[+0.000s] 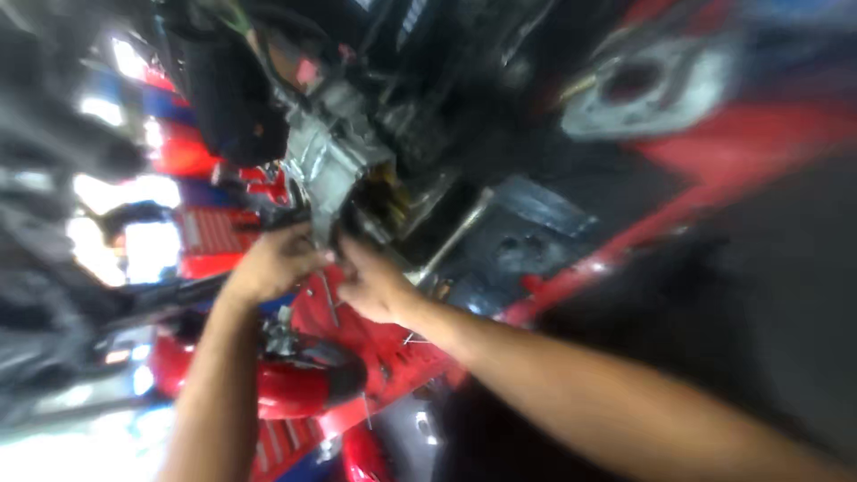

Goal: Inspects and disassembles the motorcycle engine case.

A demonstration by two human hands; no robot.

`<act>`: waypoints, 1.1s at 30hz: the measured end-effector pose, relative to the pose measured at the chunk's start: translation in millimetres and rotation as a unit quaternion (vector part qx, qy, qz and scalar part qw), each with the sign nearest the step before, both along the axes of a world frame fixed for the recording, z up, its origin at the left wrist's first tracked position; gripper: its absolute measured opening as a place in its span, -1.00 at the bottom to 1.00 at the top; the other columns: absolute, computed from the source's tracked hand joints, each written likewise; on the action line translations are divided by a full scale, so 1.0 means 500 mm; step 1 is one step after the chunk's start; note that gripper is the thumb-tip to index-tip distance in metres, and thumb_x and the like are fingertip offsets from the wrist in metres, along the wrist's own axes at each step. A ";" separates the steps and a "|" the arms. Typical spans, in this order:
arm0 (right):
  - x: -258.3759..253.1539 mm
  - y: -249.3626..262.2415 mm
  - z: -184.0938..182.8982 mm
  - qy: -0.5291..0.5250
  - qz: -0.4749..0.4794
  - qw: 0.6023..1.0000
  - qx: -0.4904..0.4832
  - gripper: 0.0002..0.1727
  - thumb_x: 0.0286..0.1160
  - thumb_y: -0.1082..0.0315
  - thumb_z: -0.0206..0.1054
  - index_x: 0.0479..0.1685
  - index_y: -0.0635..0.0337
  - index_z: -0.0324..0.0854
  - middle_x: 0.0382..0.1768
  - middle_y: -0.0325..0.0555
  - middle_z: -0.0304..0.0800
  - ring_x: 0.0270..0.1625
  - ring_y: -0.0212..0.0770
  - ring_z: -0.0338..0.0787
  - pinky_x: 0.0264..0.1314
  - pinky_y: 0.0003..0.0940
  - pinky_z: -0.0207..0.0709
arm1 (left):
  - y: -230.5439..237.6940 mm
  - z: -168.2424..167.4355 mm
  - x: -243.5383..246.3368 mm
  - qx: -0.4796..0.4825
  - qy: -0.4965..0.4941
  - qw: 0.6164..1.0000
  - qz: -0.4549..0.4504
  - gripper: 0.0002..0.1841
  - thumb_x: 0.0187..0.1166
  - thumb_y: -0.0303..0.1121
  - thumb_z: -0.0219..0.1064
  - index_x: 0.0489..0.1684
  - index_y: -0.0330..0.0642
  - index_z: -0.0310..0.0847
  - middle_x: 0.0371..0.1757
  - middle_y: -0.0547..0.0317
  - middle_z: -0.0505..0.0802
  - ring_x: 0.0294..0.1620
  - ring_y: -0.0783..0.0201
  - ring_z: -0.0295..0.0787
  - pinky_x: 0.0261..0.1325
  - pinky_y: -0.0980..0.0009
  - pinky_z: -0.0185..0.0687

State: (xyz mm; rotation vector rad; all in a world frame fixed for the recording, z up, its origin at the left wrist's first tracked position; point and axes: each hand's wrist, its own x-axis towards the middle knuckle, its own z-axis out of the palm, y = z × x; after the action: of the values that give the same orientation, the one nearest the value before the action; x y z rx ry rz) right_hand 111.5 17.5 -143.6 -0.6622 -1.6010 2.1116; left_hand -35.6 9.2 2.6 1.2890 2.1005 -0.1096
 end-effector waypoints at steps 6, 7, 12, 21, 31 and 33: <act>0.010 -0.004 -0.015 0.195 -0.010 0.967 -0.163 0.09 0.21 0.52 0.38 0.92 0.04 -0.07 -0.38 -0.12 0.73 -0.50 -0.26 0.66 -0.50 -0.29 0.58 | -0.036 -0.032 0.013 0.111 -0.040 0.993 -0.027 -0.64 0.51 -0.22 0.50 0.17 -0.18 0.68 -0.52 0.18 0.83 -0.60 0.30 0.75 -0.53 0.39 0.74; 0.011 -0.008 -0.019 0.245 -0.005 0.945 -0.219 0.12 0.20 0.56 0.34 0.93 0.02 -0.15 -0.41 -0.09 0.72 -0.63 -0.28 0.56 -0.68 -0.37 0.44 | -0.039 -0.035 0.014 0.122 -0.047 0.991 -0.019 -0.63 0.49 -0.25 0.52 0.19 -0.18 0.68 -0.51 0.18 0.84 -0.59 0.30 0.76 -0.52 0.39 0.75; 0.000 -0.025 -0.027 0.328 0.000 0.885 -0.331 0.09 0.26 0.57 0.27 0.91 -0.15 -0.21 -0.50 -0.08 0.61 -0.79 -0.30 0.41 -0.82 -0.41 0.35 | -0.054 -0.045 0.025 0.159 -0.039 0.986 0.014 -0.49 0.44 -0.36 0.56 0.39 -0.17 0.58 -0.42 0.14 0.89 -0.52 0.27 0.85 -0.43 0.33 0.87; -0.013 -0.040 0.000 0.109 -0.039 0.986 -0.122 0.19 0.34 0.26 0.50 0.96 -0.28 -0.30 -0.42 -0.07 0.77 -0.62 -0.18 0.73 -0.60 -0.13 0.69 | -0.042 -0.029 0.043 0.112 -0.027 0.993 0.007 -0.55 0.45 -0.40 0.56 0.32 -0.15 0.62 -0.43 0.07 0.90 -0.54 0.24 0.83 -0.45 0.35 0.82; 0.005 -0.038 0.008 0.236 -0.021 0.925 -0.295 0.15 0.31 0.47 0.38 0.93 -0.42 -0.24 -0.51 -0.05 0.64 -0.74 -0.22 0.58 -0.75 -0.36 0.49 | -0.022 -0.021 0.022 0.094 -0.036 0.995 -0.008 -0.60 0.42 -0.34 0.59 0.23 -0.15 0.72 -0.45 0.00 0.89 -0.54 0.19 0.83 -0.46 0.30 0.82; 0.002 -0.037 0.006 0.278 -0.020 0.903 -0.326 0.11 0.31 0.49 0.36 0.91 -0.37 -0.19 -0.51 -0.03 0.63 -0.74 -0.21 0.58 -0.75 -0.34 0.51 | -0.034 -0.030 0.018 0.119 -0.042 0.992 0.008 -0.55 0.41 -0.37 0.59 0.31 -0.14 0.70 -0.46 0.02 0.89 -0.57 0.22 0.80 -0.51 0.34 0.78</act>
State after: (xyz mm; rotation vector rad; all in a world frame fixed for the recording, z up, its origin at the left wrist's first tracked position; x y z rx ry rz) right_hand 112.7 -0.9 -140.4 -0.2190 -0.5628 2.5000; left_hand -26.5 -7.8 -12.3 1.3877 2.0978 0.2054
